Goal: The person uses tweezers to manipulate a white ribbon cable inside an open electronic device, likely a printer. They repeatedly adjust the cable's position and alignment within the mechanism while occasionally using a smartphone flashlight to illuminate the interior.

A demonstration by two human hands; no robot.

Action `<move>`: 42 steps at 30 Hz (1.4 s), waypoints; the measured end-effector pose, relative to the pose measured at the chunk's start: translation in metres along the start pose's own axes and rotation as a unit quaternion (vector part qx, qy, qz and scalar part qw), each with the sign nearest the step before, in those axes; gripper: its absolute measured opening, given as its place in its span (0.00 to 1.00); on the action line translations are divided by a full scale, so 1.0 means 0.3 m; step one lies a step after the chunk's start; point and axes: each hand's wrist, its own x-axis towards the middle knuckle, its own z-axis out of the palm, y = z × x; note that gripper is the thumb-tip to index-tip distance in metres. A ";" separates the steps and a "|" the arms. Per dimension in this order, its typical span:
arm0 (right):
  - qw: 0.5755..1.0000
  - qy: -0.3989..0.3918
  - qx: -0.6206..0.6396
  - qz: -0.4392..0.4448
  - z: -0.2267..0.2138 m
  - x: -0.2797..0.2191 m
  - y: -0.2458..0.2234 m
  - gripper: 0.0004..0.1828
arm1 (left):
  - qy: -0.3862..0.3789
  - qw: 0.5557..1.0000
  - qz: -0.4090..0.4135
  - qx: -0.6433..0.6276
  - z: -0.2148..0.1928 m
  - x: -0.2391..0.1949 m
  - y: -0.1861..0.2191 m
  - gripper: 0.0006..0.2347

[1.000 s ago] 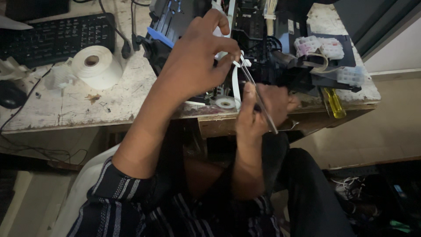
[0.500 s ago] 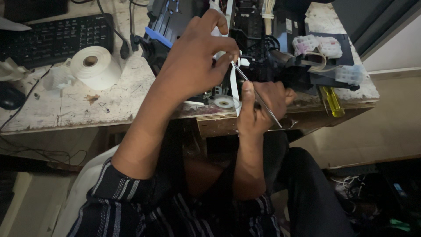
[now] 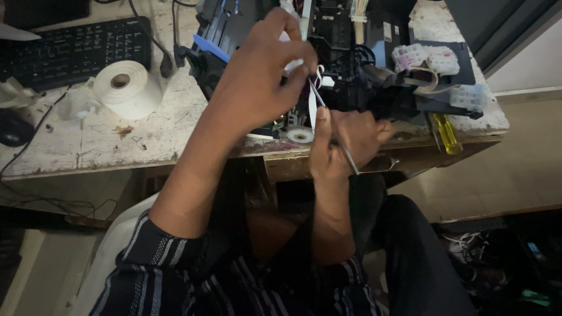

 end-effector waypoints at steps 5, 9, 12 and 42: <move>0.999 -0.041 -0.021 -0.001 -0.011 0.001 -0.041 0.12 | -0.041 0.989 -0.126 -0.068 -0.010 -0.010 -0.004 0.06; 0.998 -0.048 -0.044 -0.008 -0.005 0.019 -0.060 0.10 | 0.012 0.996 -0.044 -0.072 -0.009 -0.018 -0.015 0.05; 0.998 -0.050 -0.023 0.004 0.007 0.023 -0.065 0.09 | 0.023 0.997 -0.030 -0.068 -0.005 -0.018 -0.022 0.04; 0.998 -0.031 -0.062 -0.006 0.054 0.005 -0.049 0.12 | 0.022 0.997 -0.028 -0.064 -0.007 -0.009 -0.015 0.06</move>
